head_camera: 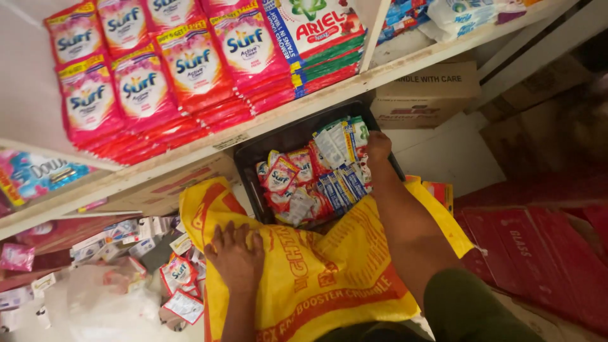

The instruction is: Organize and stock laundry detergent sachets on a store shelf.

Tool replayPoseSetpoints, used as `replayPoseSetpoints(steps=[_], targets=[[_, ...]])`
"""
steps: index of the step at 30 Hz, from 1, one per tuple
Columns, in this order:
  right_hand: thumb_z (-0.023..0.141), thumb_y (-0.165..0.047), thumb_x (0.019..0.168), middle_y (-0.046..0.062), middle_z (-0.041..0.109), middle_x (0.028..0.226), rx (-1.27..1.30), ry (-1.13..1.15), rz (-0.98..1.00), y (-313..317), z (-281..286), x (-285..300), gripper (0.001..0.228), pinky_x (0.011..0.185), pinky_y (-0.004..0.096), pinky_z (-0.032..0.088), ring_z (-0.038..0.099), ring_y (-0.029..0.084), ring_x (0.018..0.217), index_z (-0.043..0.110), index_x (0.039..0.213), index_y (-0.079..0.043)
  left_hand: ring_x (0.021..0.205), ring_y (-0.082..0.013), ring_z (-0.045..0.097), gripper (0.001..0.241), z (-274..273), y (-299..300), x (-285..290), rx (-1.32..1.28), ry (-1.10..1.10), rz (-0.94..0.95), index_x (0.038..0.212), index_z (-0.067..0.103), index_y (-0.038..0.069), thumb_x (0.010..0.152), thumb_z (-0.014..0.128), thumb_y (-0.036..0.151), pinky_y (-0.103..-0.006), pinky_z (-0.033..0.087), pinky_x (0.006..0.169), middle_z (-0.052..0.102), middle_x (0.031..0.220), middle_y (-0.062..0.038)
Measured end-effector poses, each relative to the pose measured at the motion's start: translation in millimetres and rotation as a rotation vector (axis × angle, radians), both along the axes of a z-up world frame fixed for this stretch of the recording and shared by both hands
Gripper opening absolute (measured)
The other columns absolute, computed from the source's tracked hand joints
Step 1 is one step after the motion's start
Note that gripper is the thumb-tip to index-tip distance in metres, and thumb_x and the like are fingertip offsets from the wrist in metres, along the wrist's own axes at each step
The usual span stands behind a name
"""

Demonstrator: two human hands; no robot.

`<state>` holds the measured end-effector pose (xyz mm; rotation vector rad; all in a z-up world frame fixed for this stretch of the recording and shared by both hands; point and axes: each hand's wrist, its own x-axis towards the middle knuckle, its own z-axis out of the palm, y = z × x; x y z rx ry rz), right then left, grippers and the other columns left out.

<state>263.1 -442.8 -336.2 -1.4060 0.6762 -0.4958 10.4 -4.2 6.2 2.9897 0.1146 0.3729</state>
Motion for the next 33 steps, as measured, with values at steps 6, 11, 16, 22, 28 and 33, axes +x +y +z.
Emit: replayPoseSetpoints(steps=[6, 11, 16, 22, 28, 33], targets=[[0.071, -0.035, 0.088, 0.023, 0.071, 0.102, -0.961, 0.501, 0.346, 10, 23, 11, 0.037, 0.08, 0.054, 0.056, 0.068, 0.047, 0.094, 0.064, 0.111, -0.008, 0.137, -0.0352, 0.05, 0.036, 8, -1, 9, 0.015, 0.045, 0.001, 0.113, 0.077, 0.015, 0.085, 0.067, 0.037, -0.0593, 0.032, 0.11, 0.067, 0.135, -0.011], [0.077, -0.048, 0.078, 0.021, 0.059, 0.128, -0.959, 0.81, 0.413, 50, 95, 18, 0.068, 0.092, 0.057, 0.051, 0.056, 0.045, 0.118, 0.053, 0.13, -0.011, 0.136, -0.0358, 0.05, 0.037, 7, 1, 14, 0.026, 0.032, 0.0, 0.112, 0.075, 0.014, 0.085, 0.067, 0.037, -0.0589, 0.034, 0.108, 0.066, 0.136, -0.011], [0.078, -0.052, 0.079, 0.015, 0.051, 0.14, -1.023, 0.917, 0.455, 63, 97, 23, 0.063, 0.1, 0.06, 0.046, 0.048, 0.042, 0.13, 0.058, 0.131, -0.022, 0.134, -0.0355, 0.05, 0.038, 7, 3, 20, 0.036, 0.049, 0.025, 0.111, 0.074, 0.016, 0.08, 0.068, 0.038, -0.0604, 0.034, 0.105, 0.065, 0.134, -0.01], [0.071, -0.047, 0.085, 0.022, 0.067, 0.121, -1.02, 0.805, 0.525, 50, 99, 12, 0.056, 0.087, 0.061, 0.053, 0.067, 0.043, 0.107, 0.056, 0.13, -0.017, 0.135, -0.0356, 0.05, 0.036, 11, 3, 17, -0.023, 0.06, 0.009, 0.111, 0.074, 0.016, 0.082, 0.068, 0.037, -0.0602, 0.033, 0.107, 0.065, 0.133, -0.01], [0.076, -0.025, 0.086, 0.024, 0.069, 0.117, -0.983, 0.187, 0.485, 20, 183, -20, 0.043, 0.095, 0.051, 0.054, 0.066, 0.045, 0.112, 0.06, 0.122, -0.007, 0.135, -0.0357, 0.05, 0.04, 15, 8, 18, -0.103, 0.054, -0.004, 0.116, 0.073, 0.015, 0.084, 0.069, 0.039, -0.0605, 0.032, 0.106, 0.066, 0.132, -0.011], [0.067, -0.013, 0.095, 0.009, 0.067, 0.117, -0.029, 0.195, 0.799, 54, 338, -102, 0.038, 0.083, 0.045, 0.05, 0.063, 0.023, 0.101, 0.059, 0.132, -0.01, 0.126, -0.0366, 0.062, 0.045, 32, -22, 47, -0.502, 0.03, -0.291, 0.127, 0.069, 0.012, 0.088, 0.071, 0.035, -0.0527, 0.044, 0.106, 0.069, 0.131, -0.014]])
